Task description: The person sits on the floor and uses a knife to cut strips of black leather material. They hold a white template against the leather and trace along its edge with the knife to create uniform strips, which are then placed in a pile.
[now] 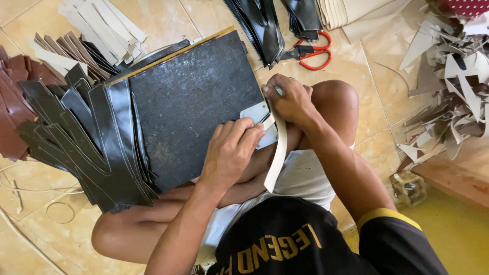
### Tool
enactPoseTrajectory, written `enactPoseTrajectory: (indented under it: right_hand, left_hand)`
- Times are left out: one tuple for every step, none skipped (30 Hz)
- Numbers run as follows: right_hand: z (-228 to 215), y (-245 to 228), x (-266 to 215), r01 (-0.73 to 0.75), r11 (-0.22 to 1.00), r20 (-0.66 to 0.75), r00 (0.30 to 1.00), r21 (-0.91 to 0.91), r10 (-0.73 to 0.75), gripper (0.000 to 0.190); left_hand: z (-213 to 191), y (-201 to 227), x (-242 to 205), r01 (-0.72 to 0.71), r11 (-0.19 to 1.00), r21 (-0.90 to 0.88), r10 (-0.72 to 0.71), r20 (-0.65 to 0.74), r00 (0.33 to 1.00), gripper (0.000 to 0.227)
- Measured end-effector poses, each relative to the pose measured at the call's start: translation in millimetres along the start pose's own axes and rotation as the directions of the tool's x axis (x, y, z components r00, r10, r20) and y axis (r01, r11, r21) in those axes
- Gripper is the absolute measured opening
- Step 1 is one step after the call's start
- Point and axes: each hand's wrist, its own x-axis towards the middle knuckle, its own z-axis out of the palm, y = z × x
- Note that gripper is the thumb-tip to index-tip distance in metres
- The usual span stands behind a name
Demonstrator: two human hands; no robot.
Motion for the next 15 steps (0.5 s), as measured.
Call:
enactPoseTrajectory:
  right_hand:
    - [1.9,2.2,2.8,-0.011,1.0,0.011,1.0,0.001,0.011,0.027]
    - [4.0,4.4,5.0,-0.022,1.0,0.023,1.0,0.001,0.022,0.027]
    - [6.0,6.7,6.9,-0.012,1.0,0.022,1.0,0.001,0.012,0.027]
    - [8.5,9.1,8.5,-0.003,1.0,0.021,1.0,0.001,0.003,0.027]
    - [10.8,12.1,10.0,0.006,1.0,0.02,1.0,0.001,-0.006,0.026]
    - [13.4,15.2,11.9,-0.016,1.0,0.024,1.0,0.001,0.016,0.026]
    - [17.2,18.2,14.2,-0.037,0.999,0.03,0.999,0.002,0.037,0.026]
    - [20.6,21.6,16.5,-0.059,0.998,0.035,0.998,0.002,0.059,0.026]
    - [23.5,24.9,19.7,-0.031,0.999,0.025,0.999,0.007,0.031,0.026]
    - [26.4,27.8,22.8,-0.004,1.0,0.014,1.0,0.012,0.004,0.027]
    - [28.4,30.7,24.7,0.023,1.0,0.002,1.0,0.018,-0.023,0.027]
    - [30.5,32.6,26.4,-0.007,1.0,0.011,1.0,-0.008,0.007,0.026]
    - [33.1,33.3,28.2,-0.037,0.999,0.021,0.999,-0.035,0.037,0.026]
    - [34.7,34.2,29.4,-0.066,0.996,0.029,0.997,-0.063,0.068,0.025]
    - [36.5,34.9,30.4,-0.076,0.994,0.028,0.997,-0.073,0.079,0.025]
  left_hand:
    - [-0.1,-0.4,-0.2,-0.001,1.0,0.001,0.001,0.001,1.0,0.012]
    - [0.0,-0.7,-0.4,-0.001,1.0,0.003,0.001,0.002,1.0,0.012]
    - [0.4,-1.0,0.4,-0.004,1.0,0.003,0.004,0.002,1.0,0.012]
    - [0.7,-1.0,1.1,-0.005,1.0,0.01,0.005,-0.004,1.0,0.013]
    - [1.0,-0.6,1.7,-0.006,1.0,0.016,0.006,-0.009,1.0,0.013]
    - [1.3,0.0,2.3,-0.006,1.0,0.023,0.006,-0.014,1.0,0.013]
    - [1.9,0.5,2.9,-0.004,1.0,0.025,0.004,-0.018,1.0,0.013]
    - [2.7,1.0,3.6,-0.001,1.0,0.026,0.002,-0.022,1.0,0.014]
    - [3.4,1.3,4.5,0.0,1.0,0.028,0.001,-0.027,1.0,0.014]
    - [3.8,1.8,5.0,0.001,0.999,0.033,-0.001,-0.028,1.0,0.014]
    - [4.2,2.1,5.5,0.001,0.999,0.038,0.0,-0.028,1.0,0.013]
    - [4.6,2.2,5.8,0.001,0.999,0.043,0.0,-0.028,1.0,0.013]
    - [5.0,2.2,6.0,-0.006,0.999,0.05,0.008,-0.033,0.999,0.014]
    - [5.6,1.9,6.1,-0.014,0.998,0.057,0.016,-0.037,0.999,0.014]
    - [5.7,1.7,5.4,-0.018,0.998,0.066,0.021,-0.042,0.999,0.015]
